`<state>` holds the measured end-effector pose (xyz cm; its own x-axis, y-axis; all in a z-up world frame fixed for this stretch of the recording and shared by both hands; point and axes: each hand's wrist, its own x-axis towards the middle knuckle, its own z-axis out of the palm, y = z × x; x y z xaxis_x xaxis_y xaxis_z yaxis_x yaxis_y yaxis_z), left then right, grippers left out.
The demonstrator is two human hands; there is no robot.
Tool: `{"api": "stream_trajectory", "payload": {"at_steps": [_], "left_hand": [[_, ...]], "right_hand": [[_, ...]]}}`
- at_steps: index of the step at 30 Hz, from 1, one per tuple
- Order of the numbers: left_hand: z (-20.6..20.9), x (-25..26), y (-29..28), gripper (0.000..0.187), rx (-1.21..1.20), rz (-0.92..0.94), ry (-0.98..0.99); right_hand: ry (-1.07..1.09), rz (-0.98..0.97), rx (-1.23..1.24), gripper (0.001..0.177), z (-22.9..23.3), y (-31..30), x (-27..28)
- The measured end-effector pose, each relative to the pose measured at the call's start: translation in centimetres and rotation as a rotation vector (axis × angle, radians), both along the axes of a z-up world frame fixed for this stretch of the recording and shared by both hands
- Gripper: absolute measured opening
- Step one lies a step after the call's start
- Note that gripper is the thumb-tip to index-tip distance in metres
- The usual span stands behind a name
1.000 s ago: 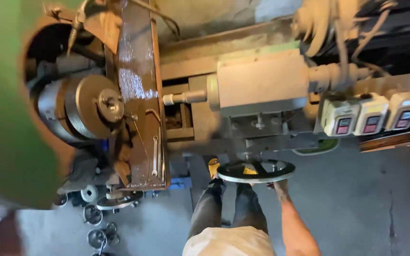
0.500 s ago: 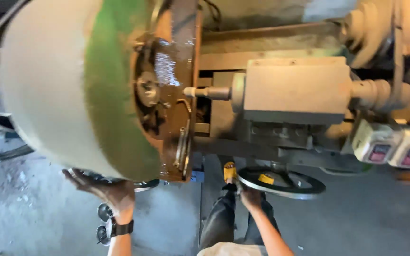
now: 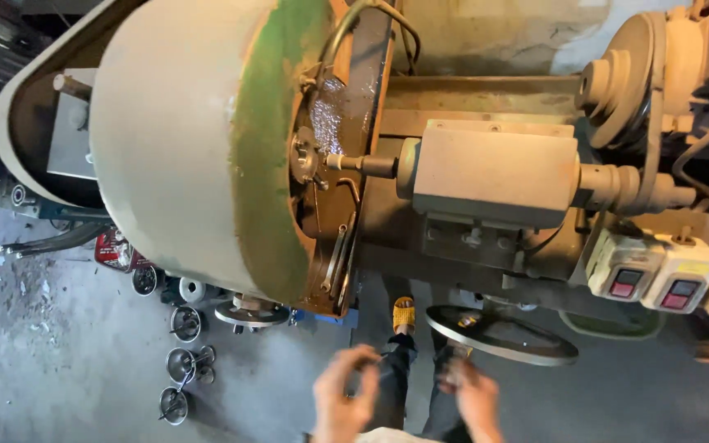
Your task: The person operates a metal lathe in a workshop. They turn the handwheel to move the carriage, adjust and tighten the chuck around a workpiece, wipe the machine bed and parts with a cloth, press the control panel buttons, and handle a small machined metal part.
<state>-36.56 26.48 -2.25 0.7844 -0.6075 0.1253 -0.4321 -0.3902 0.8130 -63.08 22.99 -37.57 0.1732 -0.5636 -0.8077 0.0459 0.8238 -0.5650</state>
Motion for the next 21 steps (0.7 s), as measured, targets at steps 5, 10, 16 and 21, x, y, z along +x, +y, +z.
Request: {"api": "stream_trajectory", "payload": {"at_steps": [5, 10, 16, 21], "left_hand": [[-4.1, -5.8, -1.0, 0.026, 0.156, -0.417, 0.577], [-5.6, -7.0, 0.2, 0.021, 0.188, -0.398, 0.436], [-3.3, -7.7, -1.9, 0.021, 0.16, -0.297, 0.441], [-0.6, -9.5, -7.4, 0.02, 0.105, -0.432, 0.436]], "right_hand": [[0.428, 0.933, -0.951, 0.039, -14.3, -2.3, 7.8], [0.763, 1.134, -0.557, 0.055, -12.0, -11.4, -3.3], [1.026, 0.916, -0.359, 0.05, -7.4, -14.5, -13.1], [0.968, 0.706, -0.4, 0.052, -6.1, -20.0, -17.4]]}}
